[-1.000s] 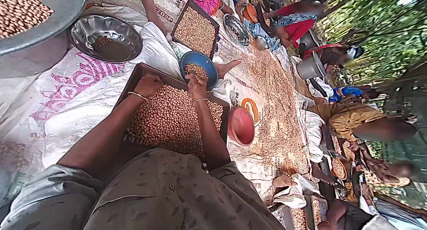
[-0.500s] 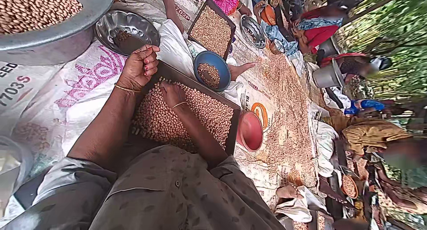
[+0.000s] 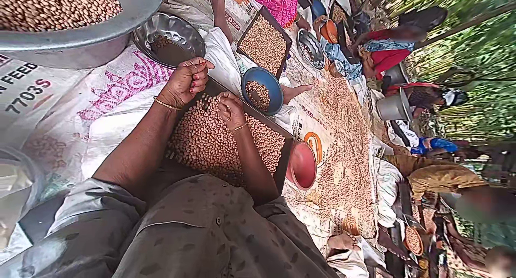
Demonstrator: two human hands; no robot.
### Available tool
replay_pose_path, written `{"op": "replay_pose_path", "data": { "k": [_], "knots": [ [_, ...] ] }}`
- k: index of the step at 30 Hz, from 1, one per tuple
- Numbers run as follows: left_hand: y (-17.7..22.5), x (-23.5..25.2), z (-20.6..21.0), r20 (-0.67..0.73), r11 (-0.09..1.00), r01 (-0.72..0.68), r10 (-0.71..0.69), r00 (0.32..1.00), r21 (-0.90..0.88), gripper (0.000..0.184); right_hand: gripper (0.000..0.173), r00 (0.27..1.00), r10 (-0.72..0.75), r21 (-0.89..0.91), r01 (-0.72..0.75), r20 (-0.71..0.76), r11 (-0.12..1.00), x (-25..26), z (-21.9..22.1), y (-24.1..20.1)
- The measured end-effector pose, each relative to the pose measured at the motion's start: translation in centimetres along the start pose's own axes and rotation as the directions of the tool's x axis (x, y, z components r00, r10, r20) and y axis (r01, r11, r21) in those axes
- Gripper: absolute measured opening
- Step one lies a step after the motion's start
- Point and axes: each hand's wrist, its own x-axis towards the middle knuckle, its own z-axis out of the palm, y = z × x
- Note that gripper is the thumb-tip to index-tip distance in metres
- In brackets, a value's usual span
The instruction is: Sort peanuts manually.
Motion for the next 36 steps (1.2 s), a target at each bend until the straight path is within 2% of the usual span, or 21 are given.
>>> {"op": "replay_pose_path", "data": {
  "k": [1, 2, 4, 5, 7, 9, 10, 12, 16, 18, 19, 21, 22, 23, 24, 26, 31, 33, 36],
  "knots": [
    [0.0, 0.0, -0.1, 0.000, 1.000, 0.001, -0.001, 1.000, -0.005, 0.031, 0.015, 0.997, 0.019, 0.048, -0.022, 0.071, 0.999, -0.2, -0.1, -0.3],
    [-0.1, 0.1, -0.2, -0.003, 1.000, 0.004, -0.004, 1.000, -0.013, 0.032, 0.019, 0.992, 0.023, -0.025, -0.020, 0.122, 0.999, -0.4, 0.2, -0.3],
    [-0.1, 0.2, -0.3, 0.005, 0.999, 0.004, -0.004, 1.000, -0.039, 0.032, 0.017, 0.989, -0.006, -0.346, 0.057, 0.148, 0.936, -0.7, 1.4, 0.2],
    [0.0, 0.2, -0.3, 0.010, 0.999, 0.000, 0.001, 1.000, -0.054, 0.033, 0.014, 0.988, -0.011, -0.549, 0.093, 0.152, 0.831, -0.6, 2.1, 0.5],
    [0.0, 0.1, -0.4, 0.023, 0.997, -0.009, 0.011, 1.000, -0.076, 0.033, 0.018, 0.988, 0.038, -0.859, 0.110, 0.149, 0.500, -0.7, 3.7, 0.9],
    [0.1, 0.1, -0.4, 0.029, 0.997, -0.009, 0.011, 1.000, -0.077, 0.032, 0.023, 0.990, 0.077, -0.980, 0.100, 0.115, 0.173, -1.2, 5.3, 1.1],
    [0.1, 0.2, -0.5, 0.029, 0.997, -0.008, 0.011, 1.000, -0.074, 0.032, 0.025, 0.992, 0.084, -0.993, 0.083, 0.090, 0.080, -1.4, 6.0, 1.1],
    [0.0, 0.2, -0.5, 0.021, 0.998, -0.005, 0.007, 1.000, -0.066, 0.032, 0.028, 0.989, 0.139, -0.999, 0.047, 0.046, -0.008, -1.7, 6.8, 0.7],
    [-0.1, 0.3, -0.4, 0.020, 0.998, -0.001, 0.002, 1.000, -0.059, 0.031, 0.033, 0.982, 0.183, -0.997, 0.048, 0.035, -0.063, -1.6, 7.0, 0.7],
    [-0.1, 0.3, -0.5, 0.030, 0.999, 0.000, 0.002, 1.000, -0.055, 0.031, 0.035, 0.988, 0.141, -0.998, 0.063, 0.060, -0.013, -1.3, 6.3, 1.0],
    [-0.1, 0.3, -0.5, 0.035, 0.998, 0.001, 0.001, 0.999, -0.055, 0.031, 0.032, 0.992, 0.105, -0.995, 0.068, 0.076, 0.076, -1.0, 5.5, 1.1],
    [0.0, 0.3, -0.7, 0.043, 0.998, -0.002, 0.005, 0.999, -0.070, 0.031, 0.022, 0.994, 0.005, -0.929, 0.102, 0.111, 0.357, -0.2, 3.4, 1.6],
    [-0.1, 0.3, -0.7, 0.047, 0.997, -0.005, 0.008, 0.999, -0.076, 0.031, 0.019, 0.993, -0.012, -0.880, 0.106, 0.114, 0.462, 0.1, 2.6, 1.9],
    [-0.1, 0.4, -0.7, 0.048, 0.997, -0.006, 0.009, 0.999, -0.074, 0.031, 0.019, 0.994, -0.003, -0.850, 0.096, 0.111, 0.517, 0.2, 2.2, 1.9],
    [-0.1, 0.4, -0.7, 0.045, 0.997, -0.003, 0.006, 0.999, -0.072, 0.031, 0.019, 0.994, 0.015, -0.846, 0.081, 0.105, 0.527, 0.2, 2.1, 1.8],
    [-0.1, 0.3, -0.6, 0.044, 0.998, -0.001, 0.004, 0.999, -0.070, 0.031, 0.019, 0.995, 0.026, -0.883, 0.071, 0.094, 0.464, -0.2, 3.0, 1.4],
    [-0.1, 0.4, -0.8, 0.052, 0.997, -0.001, 0.005, 0.999, -0.075, 0.031, 0.023, 0.984, -0.118, -0.977, 0.150, 0.133, 0.153, -1.3, 5.1, 2.1],
    [-0.2, 0.4, -0.9, 0.064, 0.997, -0.001, 0.006, 0.998, -0.076, 0.031, 0.031, 0.991, -0.073, -0.992, 0.116, 0.112, 0.058, -0.8, 5.5, 2.3],
    [-0.1, 0.4, -0.8, 0.068, 0.997, 0.003, 0.002, 0.998, -0.071, 0.032, 0.033, 0.994, -0.023, -0.994, 0.105, 0.105, -0.009, -0.8, 5.9, 2.4]
  ]
}}
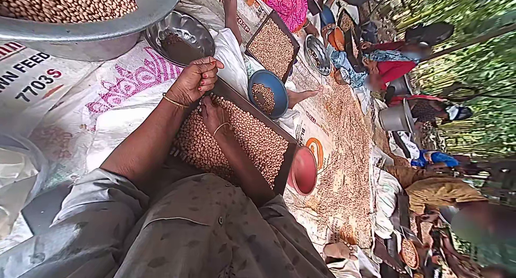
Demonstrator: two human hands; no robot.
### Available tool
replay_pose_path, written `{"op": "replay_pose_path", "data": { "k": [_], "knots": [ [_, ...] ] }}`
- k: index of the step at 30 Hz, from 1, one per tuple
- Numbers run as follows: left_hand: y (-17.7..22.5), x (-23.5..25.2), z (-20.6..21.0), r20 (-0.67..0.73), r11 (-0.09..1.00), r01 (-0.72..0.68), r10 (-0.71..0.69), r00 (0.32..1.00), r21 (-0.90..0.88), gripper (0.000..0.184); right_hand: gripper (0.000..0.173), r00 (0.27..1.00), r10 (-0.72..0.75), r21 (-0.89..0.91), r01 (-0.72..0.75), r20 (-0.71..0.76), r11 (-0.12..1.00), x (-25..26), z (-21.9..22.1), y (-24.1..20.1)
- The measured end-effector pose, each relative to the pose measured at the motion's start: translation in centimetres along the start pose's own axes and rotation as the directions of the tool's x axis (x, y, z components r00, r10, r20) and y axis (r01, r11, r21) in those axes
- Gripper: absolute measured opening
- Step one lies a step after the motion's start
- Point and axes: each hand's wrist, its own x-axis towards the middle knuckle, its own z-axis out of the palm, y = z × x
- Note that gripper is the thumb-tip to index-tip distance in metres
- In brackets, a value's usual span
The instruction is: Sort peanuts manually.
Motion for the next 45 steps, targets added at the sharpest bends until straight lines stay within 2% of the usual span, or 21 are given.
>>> {"op": "replay_pose_path", "data": {
  "k": [6, 9, 11, 12, 13, 14, 16, 17, 18, 19, 21, 23, 24, 25, 27, 32, 34, 38, 42, 44, 45],
  "knots": [
    [0.0, 0.0, 0.0, -0.009, 1.000, 0.002, -0.002, 1.000, 0.001, 0.031, 0.032, 0.997, -0.067, -0.002, 0.067, 0.027, 0.998, 0.2, -0.8, 0.0],
    [0.1, -0.1, 0.2, -0.010, 1.000, 0.008, -0.008, 1.000, 0.021, 0.031, 0.033, 0.995, -0.035, -0.016, 0.036, 0.092, 0.999, 0.5, -0.9, 0.0],
    [0.2, -0.2, 0.3, -0.018, 0.999, 0.017, -0.016, 1.000, 0.041, 0.031, 0.031, 0.997, -0.027, 0.059, 0.023, 0.073, 0.998, 0.7, -0.6, 0.5],
    [0.1, -0.2, 0.4, -0.015, 0.998, 0.022, -0.021, 1.000, 0.055, 0.031, 0.028, 0.999, -0.033, 0.175, 0.029, 0.017, 0.984, 0.9, -0.3, 1.2],
    [0.1, -0.2, 0.4, -0.006, 0.997, 0.027, -0.027, 1.000, 0.069, 0.031, 0.023, 0.999, -0.024, 0.346, 0.039, -0.047, 0.937, 1.1, -0.1, 2.2],
    [0.1, -0.1, 0.3, 0.012, 0.996, 0.032, -0.034, 0.999, 0.086, 0.031, 0.018, 0.995, -0.003, 0.569, 0.058, -0.096, 0.821, 1.3, -0.2, 3.4],
    [-0.3, 0.0, 0.1, 0.061, 0.991, 0.043, -0.051, 0.997, 0.127, 0.031, 0.012, 0.995, 0.056, 0.912, 0.050, -0.079, 0.408, 0.9, -1.5, 5.2],
    [-0.4, 0.0, 0.0, 0.074, 0.988, 0.051, -0.063, 0.995, 0.147, 0.030, 0.013, 0.999, 0.030, 0.965, 0.010, -0.018, 0.261, 0.5, -2.4, 5.9],
    [-0.5, 0.0, 0.1, 0.078, 0.984, 0.062, -0.076, 0.994, 0.167, 0.029, 0.017, 0.999, -0.033, 0.972, -0.013, 0.021, 0.234, 0.1, -2.9, 6.5],
    [-0.5, 0.0, 0.2, 0.074, 0.980, 0.075, -0.090, 0.993, 0.182, 0.029, 0.021, 0.996, -0.087, 0.956, -0.010, 0.037, 0.294, -0.4, -3.1, 6.6],
    [-0.4, 0.0, 0.4, 0.066, 0.975, 0.093, -0.108, 0.992, 0.203, 0.028, 0.020, 0.991, -0.122, 0.833, 0.026, 0.050, 0.553, -1.1, -2.9, 5.9],
    [-0.4, 0.0, 0.3, 0.063, 0.974, 0.097, -0.112, 0.992, 0.203, 0.028, 0.024, 0.983, -0.129, 0.542, 0.037, 0.133, 0.839, -1.6, -2.6, 4.7],
    [-0.4, -0.1, 0.3, 0.061, 0.974, 0.099, -0.113, 0.992, 0.203, 0.028, 0.025, 0.969, -0.107, 0.357, 0.021, 0.222, 0.934, -1.8, -2.8, 3.8],
    [-0.3, -0.2, 0.4, 0.058, 0.974, 0.099, -0.113, 0.992, 0.206, 0.028, 0.024, 0.952, -0.067, 0.197, 0.007, 0.298, 0.980, -2.1, -3.0, 2.8],
    [-0.2, -0.2, 0.5, 0.059, 0.972, 0.098, -0.113, 0.992, 0.213, 0.029, 0.027, 0.933, 0.011, 0.002, -0.013, 0.359, 1.000, -2.7, -3.5, 1.0],
    [-0.2, -0.3, 0.7, 0.035, 0.962, 0.119, -0.132, 0.991, 0.244, 0.028, 0.029, 0.900, 0.080, -0.094, -0.044, 0.428, 0.995, -2.9, -4.1, 0.0],
    [-0.1, -0.2, 0.7, 0.033, 0.962, 0.120, -0.132, 0.991, 0.246, 0.028, 0.031, 0.899, 0.098, -0.089, -0.066, 0.426, 0.994, -2.6, -3.9, 0.0],
    [-0.2, -0.1, 0.6, 0.039, 0.962, 0.122, -0.135, 0.990, 0.246, 0.028, 0.034, 0.941, 0.136, -0.040, -0.130, 0.311, 0.991, -2.6, -2.6, 0.4],
    [-0.3, -0.1, 0.6, 0.044, 0.964, 0.118, -0.132, 0.990, 0.238, 0.027, 0.034, 0.957, 0.130, -0.080, -0.113, 0.260, 0.990, -2.6, -2.0, 0.3],
    [-0.4, 0.0, 0.6, 0.045, 0.966, 0.119, -0.133, 0.990, 0.228, 0.028, 0.030, 0.978, 0.087, 0.025, -0.093, 0.190, 0.995, -2.4, -1.5, 1.1],
    [-0.4, 0.0, 0.6, 0.046, 0.967, 0.123, -0.136, 0.990, 0.225, 0.028, 0.027, 0.991, 0.059, 0.185, -0.081, 0.121, 0.980, -2.3, -1.3, 2.0]
  ]
}}
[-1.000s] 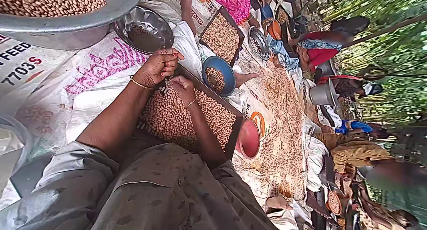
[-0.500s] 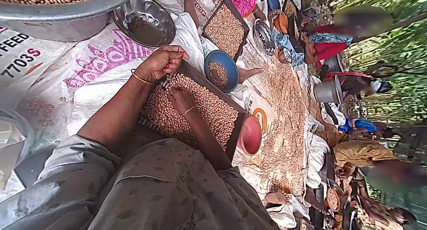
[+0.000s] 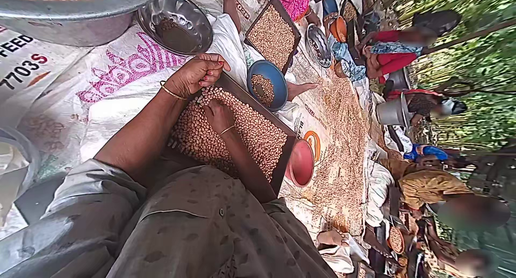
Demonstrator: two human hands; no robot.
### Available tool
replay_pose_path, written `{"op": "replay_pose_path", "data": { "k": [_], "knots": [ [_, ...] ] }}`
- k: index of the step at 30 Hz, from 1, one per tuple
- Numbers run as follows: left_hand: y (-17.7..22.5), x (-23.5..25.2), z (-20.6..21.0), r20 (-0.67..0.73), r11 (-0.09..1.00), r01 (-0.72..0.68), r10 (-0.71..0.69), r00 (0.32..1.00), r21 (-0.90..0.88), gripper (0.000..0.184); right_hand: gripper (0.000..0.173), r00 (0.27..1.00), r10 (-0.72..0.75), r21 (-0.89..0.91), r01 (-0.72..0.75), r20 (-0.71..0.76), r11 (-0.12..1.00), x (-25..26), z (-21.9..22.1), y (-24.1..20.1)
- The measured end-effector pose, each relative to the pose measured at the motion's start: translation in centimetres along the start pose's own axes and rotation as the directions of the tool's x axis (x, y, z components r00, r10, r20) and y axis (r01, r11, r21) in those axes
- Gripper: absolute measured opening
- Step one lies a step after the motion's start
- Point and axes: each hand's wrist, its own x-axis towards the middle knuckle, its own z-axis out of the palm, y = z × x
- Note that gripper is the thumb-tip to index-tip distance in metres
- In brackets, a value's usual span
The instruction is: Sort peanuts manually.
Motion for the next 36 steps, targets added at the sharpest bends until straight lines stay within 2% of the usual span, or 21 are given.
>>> {"op": "replay_pose_path", "data": {
  "k": [1, 2, 3, 4, 5, 6, 8, 10, 12, 15, 21, 23, 24, 25, 26, 27, 28, 29, 31, 33, 36],
  "knots": [
    [0.0, 0.0, 0.0, 0.005, 1.000, 0.000, 0.000, 1.000, -0.002, 0.028, 0.022, 0.997, -0.029, 0.256, 0.046, -0.067, 0.966, 0.2, -0.4, 1.1],
    [0.1, 0.0, 0.0, 0.005, 1.000, -0.001, 0.001, 1.000, -0.001, 0.028, 0.017, 0.994, -0.037, 0.576, 0.090, -0.103, 0.812, 0.4, -0.8, 2.0],
    [0.1, -0.1, 0.0, 0.004, 1.000, 0.000, 0.000, 1.000, 0.004, 0.029, 0.016, 0.996, -0.033, 0.840, 0.087, -0.083, 0.536, 0.4, -1.4, 2.4],
    [0.2, -0.2, 0.0, 0.001, 1.000, 0.005, -0.005, 1.000, 0.015, 0.029, 0.017, 0.998, -0.057, 0.955, 0.048, -0.033, 0.291, 0.2, -1.9, 2.7],
    [0.2, -0.1, 0.0, 0.001, 1.000, 0.008, -0.008, 1.000, 0.021, 0.028, 0.016, 0.994, -0.110, 0.982, 0.019, 0.002, 0.189, 0.1, -2.4, 2.8],
    [0.2, 0.0, 0.0, -0.001, 1.000, 0.010, -0.010, 1.000, 0.023, 0.028, 0.017, 0.987, -0.161, 0.978, 0.016, 0.019, 0.209, 0.1, -2.3, 2.8],
    [0.2, 0.1, 0.1, 0.002, 1.000, 0.014, -0.014, 1.000, 0.023, 0.028, 0.022, 0.980, -0.198, 0.861, 0.089, 0.014, 0.501, 0.1, -1.3, 2.1],
    [0.2, 0.0, 0.0, 0.005, 1.000, 0.011, -0.011, 1.000, 0.014, 0.028, 0.019, 0.980, -0.192, 0.552, 0.131, 0.055, 0.824, 0.1, -0.3, 0.7],
    [0.3, -0.2, -0.1, 0.012, 1.000, 0.010, -0.010, 1.000, 0.003, 0.028, 0.020, 0.986, -0.145, 0.210, 0.127, 0.076, 0.969, -0.1, 0.5, -0.8],
    [0.2, 0.0, 0.0, 0.016, 1.000, 0.009, -0.009, 1.000, 0.009, 0.029, 0.023, 0.992, -0.072, -0.044, 0.076, 0.099, 0.996, -0.5, 0.4, -2.4],
    [0.2, -0.1, 0.0, 0.015, 1.000, 0.004, -0.005, 1.000, 0.008, 0.028, 0.028, 0.990, -0.041, -0.144, 0.061, 0.136, 0.988, -0.6, 0.5, -2.0],
    [0.2, -0.1, 0.0, 0.020, 1.000, 0.004, -0.004, 1.000, -0.002, 0.028, 0.024, 0.995, -0.075, -0.080, 0.080, 0.065, 0.994, -0.7, 1.0, -1.7],
    [0.2, -0.1, -0.1, 0.021, 1.000, 0.004, -0.004, 1.000, -0.009, 0.028, 0.021, 0.996, -0.093, 0.069, 0.092, 0.007, 0.993, -0.5, 1.0, -1.0],
    [0.2, -0.1, -0.1, 0.021, 1.000, 0.001, -0.001, 1.000, -0.018, 0.028, 0.018, 0.995, -0.095, 0.315, 0.102, -0.037, 0.944, -0.3, 0.7, -0.1],
    [0.2, -0.1, -0.2, 0.019, 1.000, -0.003, 0.004, 1.000, -0.027, 0.028, 0.013, 0.994, -0.085, 0.607, 0.113, -0.075, 0.786, -0.2, 0.1, 0.7],
    [0.2, -0.1, -0.3, 0.018, 0.999, -0.007, 0.007, 1.000, -0.035, 0.028, 0.010, 0.993, -0.072, 0.851, 0.116, -0.092, 0.511, -0.2, -0.4, 1.2],
    [0.2, -0.1, -0.3, 0.019, 0.999, -0.010, 0.011, 1.000, -0.044, 0.028, 0.011, 0.993, -0.099, 0.964, 0.083, -0.059, 0.251, -0.2, -1.0, 1.6],
    [0.1, -0.1, -0.4, 0.023, 0.998, -0.014, 0.015, 1.000, -0.057, 0.028, 0.011, 0.987, -0.159, 0.991, 0.042, -0.022, 0.126, -0.1, -1.5, 1.8],
    [0.1, 0.1, -0.4, 0.032, 0.997, -0.016, 0.019, 0.999, -0.077, 0.027, 0.015, 0.973, -0.232, 0.972, 0.049, 0.006, 0.231, -0.3, -1.2, 1.3],
    [0.1, 0.1, -0.3, 0.035, 0.997, -0.016, 0.019, 0.999, -0.076, 0.027, 0.017, 0.966, -0.257, 0.817, 0.171, -0.030, 0.551, -0.4, 0.2, -0.2],
    [0.1, 0.0, -0.4, 0.018, 0.998, -0.013, 0.015, 1.000, -0.063, 0.027, 0.023, 0.964, -0.261, 0.273, 0.241, 0.041, 0.931, -0.9, 1.6, -3.0]
  ]
}}
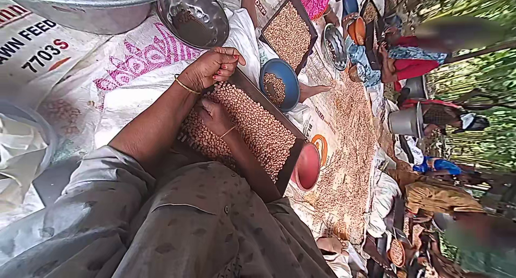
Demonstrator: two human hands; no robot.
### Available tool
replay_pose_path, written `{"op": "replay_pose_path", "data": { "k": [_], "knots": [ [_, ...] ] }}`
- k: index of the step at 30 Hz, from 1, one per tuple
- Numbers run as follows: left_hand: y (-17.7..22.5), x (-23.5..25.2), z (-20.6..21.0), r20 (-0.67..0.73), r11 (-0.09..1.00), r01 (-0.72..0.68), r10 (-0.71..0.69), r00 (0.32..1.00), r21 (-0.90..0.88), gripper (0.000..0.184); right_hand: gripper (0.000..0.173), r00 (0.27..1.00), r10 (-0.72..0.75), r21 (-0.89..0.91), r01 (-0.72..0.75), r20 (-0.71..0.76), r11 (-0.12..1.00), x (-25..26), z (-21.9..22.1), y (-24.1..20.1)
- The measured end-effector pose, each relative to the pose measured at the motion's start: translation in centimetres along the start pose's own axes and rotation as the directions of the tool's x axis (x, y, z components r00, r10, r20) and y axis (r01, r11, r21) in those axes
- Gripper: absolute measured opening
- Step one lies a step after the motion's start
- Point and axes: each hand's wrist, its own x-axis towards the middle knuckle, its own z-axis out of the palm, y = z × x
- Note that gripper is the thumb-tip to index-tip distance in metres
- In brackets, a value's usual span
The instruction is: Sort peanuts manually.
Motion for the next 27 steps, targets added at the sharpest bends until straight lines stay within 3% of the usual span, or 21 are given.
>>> {"op": "replay_pose_path", "data": {
  "k": [2, 4, 7, 10, 12, 13, 14, 15, 16, 17, 18, 20, 23, 25, 27],
  "knots": [
    [0.1, 0.1, 0.2, -0.007, 1.000, 0.000, 0.000, 1.000, 0.008, 0.027, 0.023, 0.999, 0.038, -0.331, -0.033, 0.008, 0.943, -0.4, 1.0, -1.4],
    [0.0, 0.0, 0.2, -0.004, 1.000, 0.002, -0.002, 1.000, 0.000, 0.027, 0.019, 0.999, 0.033, -0.452, -0.017, 0.029, 0.892, -1.9, 1.5, -1.7],
    [-0.1, 0.0, 0.1, -0.001, 1.000, -0.002, 0.002, 1.000, -0.004, 0.027, 0.017, 0.997, 0.041, -0.509, -0.004, 0.061, 0.861, -2.8, 1.6, -2.5],
    [-0.1, 0.1, 0.2, -0.004, 1.000, 0.005, -0.005, 1.000, -0.001, 0.027, 0.021, 0.983, 0.168, -0.447, -0.117, 0.076, 0.887, -1.7, 1.2, -3.0],
    [0.0, 0.2, 0.2, -0.001, 1.000, 0.006, -0.006, 1.000, 0.006, 0.028, 0.024, 0.983, 0.181, -0.172, -0.175, 0.019, 0.969, 0.1, -0.1, -1.4],
    [0.1, 0.2, 0.1, -0.003, 1.000, 0.004, -0.004, 1.000, 0.006, 0.028, 0.017, 0.992, 0.124, 0.100, -0.120, -0.033, 0.988, 0.3, -0.9, 0.1],
    [0.0, 0.2, 0.1, -0.007, 1.000, 0.000, 0.000, 1.000, 0.005, 0.029, 0.013, 0.995, 0.086, 0.427, -0.055, -0.054, 0.902, 0.2, -1.8, 1.2],
    [0.0, 0.2, 0.1, -0.005, 1.000, -0.001, 0.001, 1.000, 0.001, 0.029, 0.012, 0.996, 0.072, 0.713, -0.021, -0.042, 0.701, -0.2, -2.4, 1.6],
    [-0.1, 0.3, 0.0, 0.001, 1.000, 0.000, 0.000, 1.000, -0.004, 0.029, 0.014, 0.999, 0.037, 0.848, -0.029, 0.011, 0.528, -0.7, -3.1, 1.8],
    [-0.1, 0.3, 0.0, 0.004, 1.000, 0.001, -0.001, 1.000, -0.009, 0.029, 0.016, 0.998, -0.019, 0.878, -0.045, 0.061, 0.476, -1.1, -3.5, 2.0],
    [-0.1, 0.3, 0.0, 0.007, 1.000, 0.001, -0.001, 1.000, -0.017, 0.029, 0.019, 0.993, -0.065, 0.854, -0.051, 0.099, 0.518, -1.6, -3.3, 2.0],
    [-0.2, 0.3, 0.1, 0.012, 1.000, -0.005, 0.005, 1.000, -0.029, 0.028, 0.020, 0.985, -0.131, 0.674, 0.022, 0.112, 0.738, -2.4, -2.1, 1.7],
    [-0.1, 0.1, 0.1, 0.004, 1.000, 0.000, 0.000, 1.000, -0.024, 0.028, 0.020, 0.967, -0.067, 0.139, 0.033, 0.248, 0.990, -3.8, -0.7, -0.8],
    [-0.1, 0.1, 0.1, -0.009, 1.000, 0.004, -0.004, 1.000, -0.016, 0.028, 0.025, 0.966, -0.032, -0.235, 0.093, 0.255, 0.968, -5.0, 0.5, -2.2],
    [-0.1, 0.2, 0.2, -0.014, 1.000, 0.009, -0.009, 1.000, 0.001, 0.027, 0.027, 0.976, -0.096, -0.419, 0.172, 0.197, 0.891, -5.4, 1.9, -2.0]
  ]
}}
